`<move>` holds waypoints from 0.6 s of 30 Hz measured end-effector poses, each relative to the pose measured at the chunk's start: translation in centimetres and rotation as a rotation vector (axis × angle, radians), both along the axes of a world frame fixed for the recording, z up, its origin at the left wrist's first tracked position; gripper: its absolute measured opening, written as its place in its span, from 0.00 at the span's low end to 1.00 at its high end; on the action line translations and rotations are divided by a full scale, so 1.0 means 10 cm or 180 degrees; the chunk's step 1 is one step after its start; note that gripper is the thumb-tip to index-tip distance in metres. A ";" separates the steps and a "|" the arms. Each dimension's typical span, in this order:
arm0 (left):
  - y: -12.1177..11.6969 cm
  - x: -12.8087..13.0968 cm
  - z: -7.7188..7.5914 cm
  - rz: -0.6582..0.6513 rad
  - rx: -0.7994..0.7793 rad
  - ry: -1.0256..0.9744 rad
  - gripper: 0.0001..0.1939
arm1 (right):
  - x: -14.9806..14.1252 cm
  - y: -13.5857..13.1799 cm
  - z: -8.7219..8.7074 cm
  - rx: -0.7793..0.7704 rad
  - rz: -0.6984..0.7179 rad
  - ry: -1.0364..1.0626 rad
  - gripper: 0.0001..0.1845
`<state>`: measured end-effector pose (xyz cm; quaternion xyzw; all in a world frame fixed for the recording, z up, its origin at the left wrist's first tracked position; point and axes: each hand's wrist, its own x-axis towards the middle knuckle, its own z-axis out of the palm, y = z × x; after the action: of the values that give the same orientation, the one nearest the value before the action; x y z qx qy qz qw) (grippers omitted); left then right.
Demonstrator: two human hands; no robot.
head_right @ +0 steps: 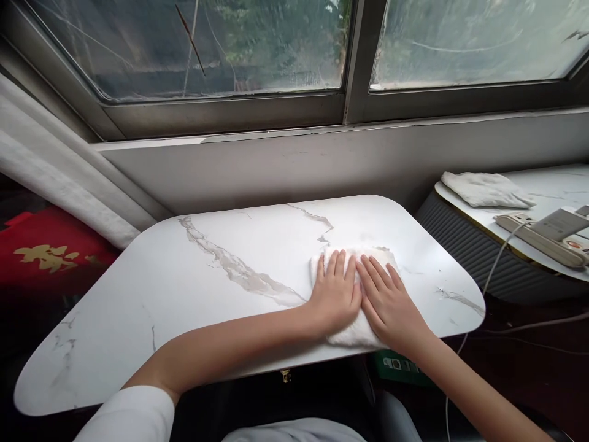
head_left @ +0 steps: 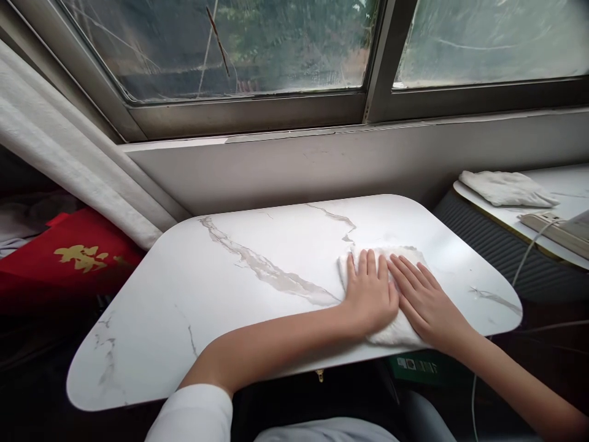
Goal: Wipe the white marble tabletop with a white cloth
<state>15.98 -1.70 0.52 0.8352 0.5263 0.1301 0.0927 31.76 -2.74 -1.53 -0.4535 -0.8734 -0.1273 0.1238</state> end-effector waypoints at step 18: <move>1.12 0.21 -0.07 0.0164 0.0045 -0.0151 0.29 | 0.17 1.20 0.07 -0.0703 -0.0437 0.0503 0.29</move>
<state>18.11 9.50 -0.19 0.8187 0.5443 0.1559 0.0959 33.45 9.31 -0.88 -0.5316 -0.8366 -0.0026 0.1326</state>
